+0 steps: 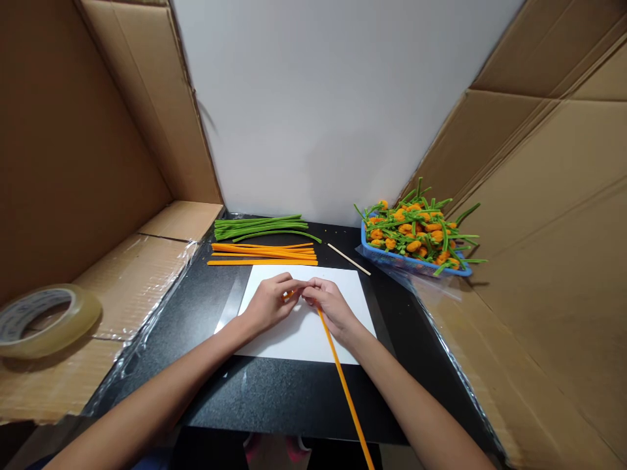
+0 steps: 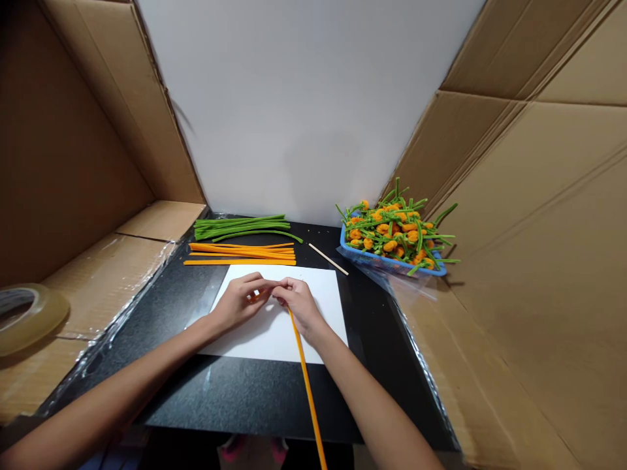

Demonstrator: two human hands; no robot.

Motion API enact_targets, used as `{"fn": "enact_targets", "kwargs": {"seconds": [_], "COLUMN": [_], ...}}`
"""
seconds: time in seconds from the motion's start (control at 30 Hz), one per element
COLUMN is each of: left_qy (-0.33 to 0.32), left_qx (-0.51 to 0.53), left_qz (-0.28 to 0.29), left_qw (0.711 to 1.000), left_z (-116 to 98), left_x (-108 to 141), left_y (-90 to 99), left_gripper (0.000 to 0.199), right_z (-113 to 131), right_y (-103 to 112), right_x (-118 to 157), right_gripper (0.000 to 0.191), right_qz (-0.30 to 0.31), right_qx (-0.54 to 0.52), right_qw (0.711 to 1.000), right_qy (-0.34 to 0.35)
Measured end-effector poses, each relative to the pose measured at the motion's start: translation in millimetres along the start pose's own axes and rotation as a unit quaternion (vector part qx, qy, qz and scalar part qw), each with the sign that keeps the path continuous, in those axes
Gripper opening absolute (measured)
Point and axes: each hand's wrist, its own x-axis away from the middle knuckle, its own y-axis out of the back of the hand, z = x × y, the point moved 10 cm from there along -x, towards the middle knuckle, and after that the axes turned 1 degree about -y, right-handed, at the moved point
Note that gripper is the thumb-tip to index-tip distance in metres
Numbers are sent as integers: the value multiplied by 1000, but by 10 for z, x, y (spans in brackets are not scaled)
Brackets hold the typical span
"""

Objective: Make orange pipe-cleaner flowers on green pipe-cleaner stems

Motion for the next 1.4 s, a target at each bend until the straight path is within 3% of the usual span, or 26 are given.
{"fn": "enact_targets", "kwargs": {"seconds": [0.17, 0.43, 0.57, 0.7, 0.97, 1.17, 1.4], "left_qy": [-58, -166, -177, -190, -203, -235, -231], "left_qx": [-85, -214, -253, -277, -342, -389, -363], "left_qz": [12, -20, -9, 13, 56, 27, 24], "left_qw": [995, 962, 951, 942, 916, 891, 902], "left_z": [-84, -240, -238, -270, -310, -390, -401], "left_x": [15, 72, 79, 70, 55, 62, 54], "left_y": [-44, -41, -49, -63, -110, -75, -52], "left_gripper": [24, 20, 20, 21, 13, 8, 8], "right_z": [45, 142, 137, 231, 286, 377, 408], "right_y": [-3, 17, 29, 56, -2, -8, 18], "right_x": [-11, -7, 4, 14, -11, 28, 18], "right_gripper": [8, 18, 20, 11, 13, 15, 14], "right_qz": [29, 30, 14, -5, 41, 28, 33], "right_qx": [56, 86, 98, 165, 253, 306, 322], "right_qw": [998, 996, 995, 985, 962, 943, 937], "right_qy": [-9, 3, 1, 44, 91, 126, 131]}}
